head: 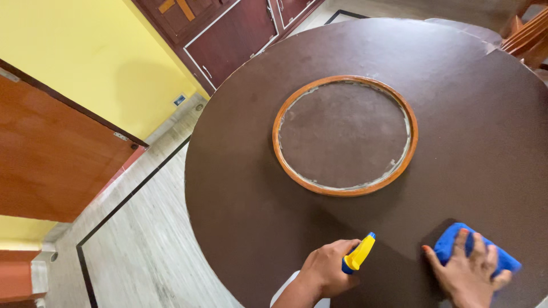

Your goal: The person folds a blue microfiber cloth and then uses a spray bottle to apply cleaner to a round brown table. They wipe the table surface in circular motions, cleaning around a central circular inset. The person continues wiping the table surface thoroughly.

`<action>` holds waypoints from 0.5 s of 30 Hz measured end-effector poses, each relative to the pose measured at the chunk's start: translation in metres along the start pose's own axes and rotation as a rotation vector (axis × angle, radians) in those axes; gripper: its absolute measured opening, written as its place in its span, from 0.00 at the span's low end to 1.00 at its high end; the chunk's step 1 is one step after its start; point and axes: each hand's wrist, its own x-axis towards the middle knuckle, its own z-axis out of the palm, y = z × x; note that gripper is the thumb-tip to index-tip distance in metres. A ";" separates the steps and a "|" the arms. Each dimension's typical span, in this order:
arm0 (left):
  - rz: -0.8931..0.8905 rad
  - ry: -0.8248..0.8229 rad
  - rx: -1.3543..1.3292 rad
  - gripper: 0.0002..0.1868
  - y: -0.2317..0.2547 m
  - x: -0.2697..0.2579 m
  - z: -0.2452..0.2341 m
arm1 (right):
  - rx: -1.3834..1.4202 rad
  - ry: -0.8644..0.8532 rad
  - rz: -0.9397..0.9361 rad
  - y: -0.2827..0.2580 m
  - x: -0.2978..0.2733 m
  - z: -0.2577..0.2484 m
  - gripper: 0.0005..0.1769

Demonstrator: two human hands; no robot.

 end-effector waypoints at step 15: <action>-0.095 0.096 0.040 0.36 -0.004 -0.003 0.005 | 0.155 -0.212 -1.486 -0.145 -0.062 0.021 0.28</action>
